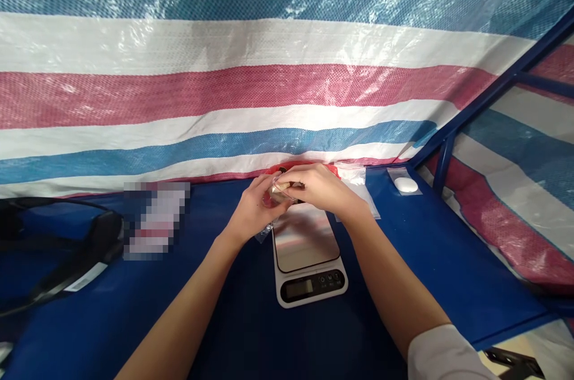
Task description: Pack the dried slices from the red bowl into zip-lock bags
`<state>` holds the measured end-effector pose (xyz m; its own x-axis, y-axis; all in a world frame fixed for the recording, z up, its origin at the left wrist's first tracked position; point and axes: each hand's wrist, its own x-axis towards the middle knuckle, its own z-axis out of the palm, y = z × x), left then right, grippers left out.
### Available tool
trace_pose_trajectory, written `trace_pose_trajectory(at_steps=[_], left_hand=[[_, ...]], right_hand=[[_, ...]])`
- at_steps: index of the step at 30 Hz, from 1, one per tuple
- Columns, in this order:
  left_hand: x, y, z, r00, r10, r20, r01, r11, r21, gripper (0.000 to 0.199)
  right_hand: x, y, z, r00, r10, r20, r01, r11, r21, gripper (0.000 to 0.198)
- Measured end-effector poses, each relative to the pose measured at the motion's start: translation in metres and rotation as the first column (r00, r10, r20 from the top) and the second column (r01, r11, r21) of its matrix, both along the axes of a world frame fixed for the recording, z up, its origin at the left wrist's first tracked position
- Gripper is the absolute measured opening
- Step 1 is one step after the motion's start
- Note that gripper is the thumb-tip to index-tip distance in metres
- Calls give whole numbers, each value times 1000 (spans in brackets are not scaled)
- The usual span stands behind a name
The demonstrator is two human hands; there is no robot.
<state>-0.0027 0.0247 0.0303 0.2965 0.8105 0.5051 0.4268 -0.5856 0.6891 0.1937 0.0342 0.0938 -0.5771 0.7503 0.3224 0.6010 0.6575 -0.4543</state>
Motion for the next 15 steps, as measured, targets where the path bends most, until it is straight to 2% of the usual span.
trace_pose_trajectory(at_steps=[7, 11, 15], left_hand=[[0, -1, 2, 1000, -18, 0, 18, 1000, -21, 45], [0, -1, 3, 1000, -14, -1, 14, 1000, -16, 43], [-4, 2, 2, 1000, 20, 2, -20, 999, -32, 44]], right_hand=[[1, -2, 4, 998, 23, -59, -30, 993, -111, 20], [6, 1, 1, 985, 26, -172, -53, 986, -158, 20], [19, 8, -2, 956, 11, -293, -57, 987, -148, 20]])
